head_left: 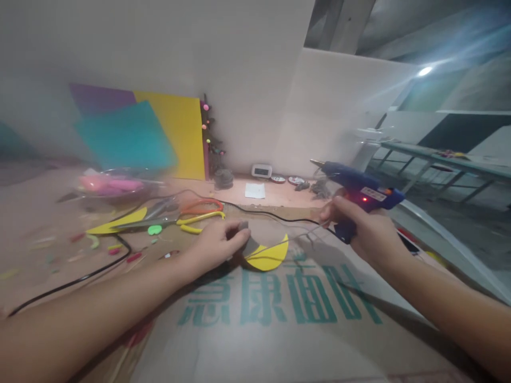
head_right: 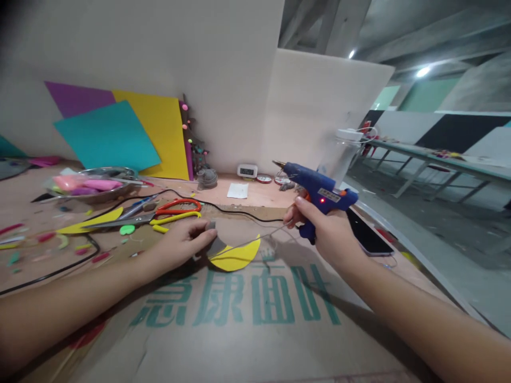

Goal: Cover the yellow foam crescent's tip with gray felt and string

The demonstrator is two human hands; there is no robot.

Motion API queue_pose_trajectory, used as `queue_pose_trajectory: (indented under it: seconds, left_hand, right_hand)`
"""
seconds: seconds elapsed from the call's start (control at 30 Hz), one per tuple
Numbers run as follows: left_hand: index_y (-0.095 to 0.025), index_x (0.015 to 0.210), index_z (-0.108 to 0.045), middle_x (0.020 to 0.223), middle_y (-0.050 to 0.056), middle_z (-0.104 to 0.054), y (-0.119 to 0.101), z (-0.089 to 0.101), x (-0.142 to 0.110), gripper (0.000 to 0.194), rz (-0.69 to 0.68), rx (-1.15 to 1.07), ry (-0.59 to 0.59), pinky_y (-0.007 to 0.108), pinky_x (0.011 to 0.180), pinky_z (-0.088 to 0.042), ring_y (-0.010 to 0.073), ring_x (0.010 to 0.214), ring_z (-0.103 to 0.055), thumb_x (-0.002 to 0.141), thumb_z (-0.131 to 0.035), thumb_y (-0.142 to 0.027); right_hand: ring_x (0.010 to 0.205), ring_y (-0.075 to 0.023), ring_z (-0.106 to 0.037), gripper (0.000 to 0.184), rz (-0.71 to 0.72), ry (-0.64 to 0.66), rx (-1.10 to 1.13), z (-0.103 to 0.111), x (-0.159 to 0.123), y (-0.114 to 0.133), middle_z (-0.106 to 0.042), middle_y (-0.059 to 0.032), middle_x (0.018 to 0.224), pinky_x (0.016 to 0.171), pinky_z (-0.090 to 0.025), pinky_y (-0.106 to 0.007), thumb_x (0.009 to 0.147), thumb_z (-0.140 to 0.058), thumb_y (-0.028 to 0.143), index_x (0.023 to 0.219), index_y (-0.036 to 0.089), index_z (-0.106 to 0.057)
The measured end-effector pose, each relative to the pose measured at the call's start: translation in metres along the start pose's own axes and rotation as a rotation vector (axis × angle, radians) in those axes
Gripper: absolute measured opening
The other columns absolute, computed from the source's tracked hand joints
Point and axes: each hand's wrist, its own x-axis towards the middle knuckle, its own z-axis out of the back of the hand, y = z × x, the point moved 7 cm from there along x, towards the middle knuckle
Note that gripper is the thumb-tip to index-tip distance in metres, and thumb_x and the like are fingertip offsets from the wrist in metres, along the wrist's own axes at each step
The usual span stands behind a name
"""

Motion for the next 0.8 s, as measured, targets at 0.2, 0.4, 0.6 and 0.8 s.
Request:
queue_pose_trajectory:
  seconds: [0.2, 0.4, 0.6, 0.8]
  left_hand:
    - [-0.019, 0.067, -0.042, 0.057, -0.005, -0.043, 0.004, 0.013, 0.001, 0.034, 0.059, -0.113, -0.155, 0.023, 0.049, -0.03, 0.0111, 0.053, -0.043, 0.092, -0.045, -0.042]
    - [-0.02, 0.069, -0.041, 0.055, -0.006, -0.045, 0.01, 0.016, 0.001, 0.035, 0.117, -0.169, -0.204, 0.023, 0.047, -0.028, 0.01, 0.049, -0.041, 0.093, -0.046, -0.044]
    - [-0.019, 0.067, -0.042, 0.053, -0.007, -0.043, 0.008, 0.014, 0.001, 0.034, 0.103, -0.185, -0.181, 0.022, 0.048, -0.03, 0.0098, 0.048, -0.04, 0.092, -0.048, -0.042]
    - [-0.019, 0.065, -0.042, 0.051, -0.006, -0.043, 0.01, 0.011, 0.002, 0.037, 0.095, -0.169, -0.149, 0.022, 0.046, -0.028, 0.0097, 0.047, -0.039, 0.093, -0.044, -0.043]
  right_hand:
    - [0.049, -0.0128, -0.054, 0.019, 0.034, 0.174, -0.24, -0.006, -0.003, 0.013, -0.061, 0.0012, 0.059, 0.052, -0.045, -0.027, 0.084, -0.063, 0.039, 0.085, 0.02, -0.062]
    - [0.068, -0.0175, -0.063, 0.026, 0.049, 0.233, -0.502, -0.014, -0.014, 0.004, -0.068, -0.0033, 0.077, 0.063, -0.05, -0.03, 0.085, -0.06, 0.045, 0.093, 0.022, -0.068]
    - [0.077, -0.0273, -0.067, 0.028, 0.016, 0.311, -0.602, -0.029, -0.03, -0.031, -0.071, -0.0065, 0.078, 0.073, -0.055, -0.042, 0.081, -0.059, 0.051, 0.078, 0.024, -0.067]
    - [0.07, -0.0236, -0.066, 0.023, 0.01, 0.424, -0.553, -0.042, -0.038, -0.037, -0.071, -0.0047, 0.078, 0.064, -0.054, -0.036, 0.079, -0.065, 0.048, 0.078, 0.025, -0.066]
